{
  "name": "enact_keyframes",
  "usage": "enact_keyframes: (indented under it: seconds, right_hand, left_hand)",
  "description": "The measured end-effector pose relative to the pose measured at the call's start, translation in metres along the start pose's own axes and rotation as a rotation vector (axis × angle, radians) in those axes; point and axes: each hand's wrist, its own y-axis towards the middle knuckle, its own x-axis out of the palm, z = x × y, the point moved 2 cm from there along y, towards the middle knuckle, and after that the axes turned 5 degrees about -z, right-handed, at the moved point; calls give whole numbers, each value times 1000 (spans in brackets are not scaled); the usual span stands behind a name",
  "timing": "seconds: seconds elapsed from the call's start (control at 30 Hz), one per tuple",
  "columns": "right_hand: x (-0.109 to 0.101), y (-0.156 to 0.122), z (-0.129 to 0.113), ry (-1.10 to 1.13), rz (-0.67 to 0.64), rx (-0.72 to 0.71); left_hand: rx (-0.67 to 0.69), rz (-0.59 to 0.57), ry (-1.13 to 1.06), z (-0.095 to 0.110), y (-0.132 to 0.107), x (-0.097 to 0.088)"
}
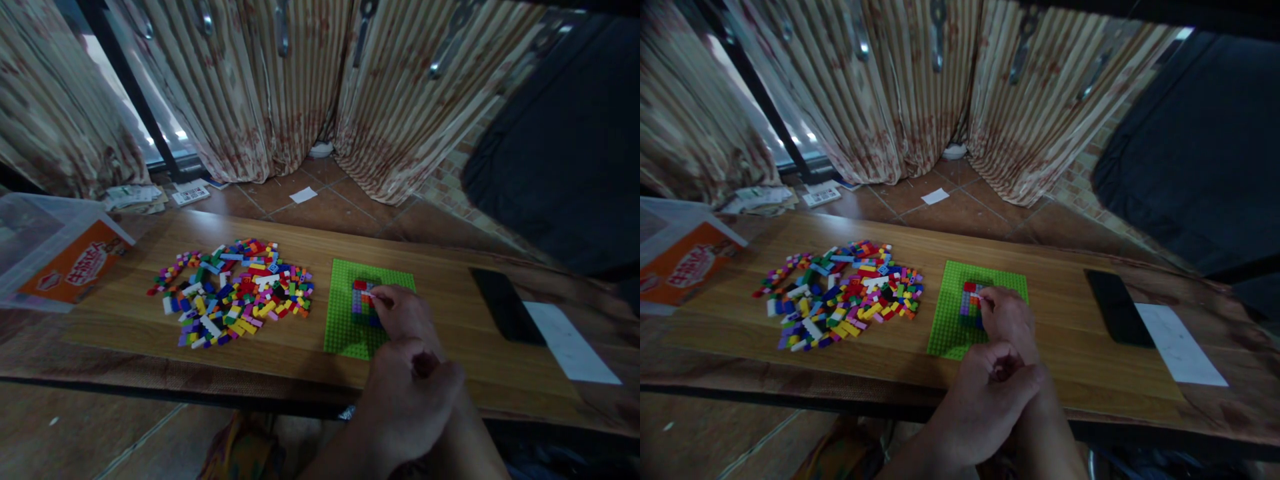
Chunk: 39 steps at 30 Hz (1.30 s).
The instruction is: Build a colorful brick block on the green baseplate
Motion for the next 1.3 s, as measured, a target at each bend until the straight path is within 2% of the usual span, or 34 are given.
enact_keyframes:
  seconds: [0.17, 0.5, 0.73, 0.87, 1.03, 1.1, 1.17, 1.23, 1.3]
  right_hand:
    - [-1, -1, 0, 30, 32, -42]
    - [-4, 0, -2, 92, 25, 8]
    - [-14, 1, -2, 457, 159, 119]
    - [-10, 4, 1, 773, 155, 258]
    - [-10, 6, -1, 1144, 148, 268]
    - [-13, 5, -1, 1204, 140, 277]
    - [-15, 2, -3, 1217, 106, 261]
    - [-18, 0, -9, 1206, 68, 189]
    - [-19, -3, -16, 1199, 35, 97]
  left_hand:
    - [8, -8, -18, -1, 1, 0]
    - [-1, -10, -5, 2, 0, 0]
    - [-4, 2, 3, 4, 0, -1]
    - [-10, -8, -41, 3, -1, 0]
    - [49, -8, -96, 5, 2, -1]
    - [66, 85, -126, 9, 5, -8]
    - [73, 250, -148, 14, 9, -19]
    - [66, 398, -173, 19, 12, -31]
    - [52, 463, -227, 24, 14, -40]
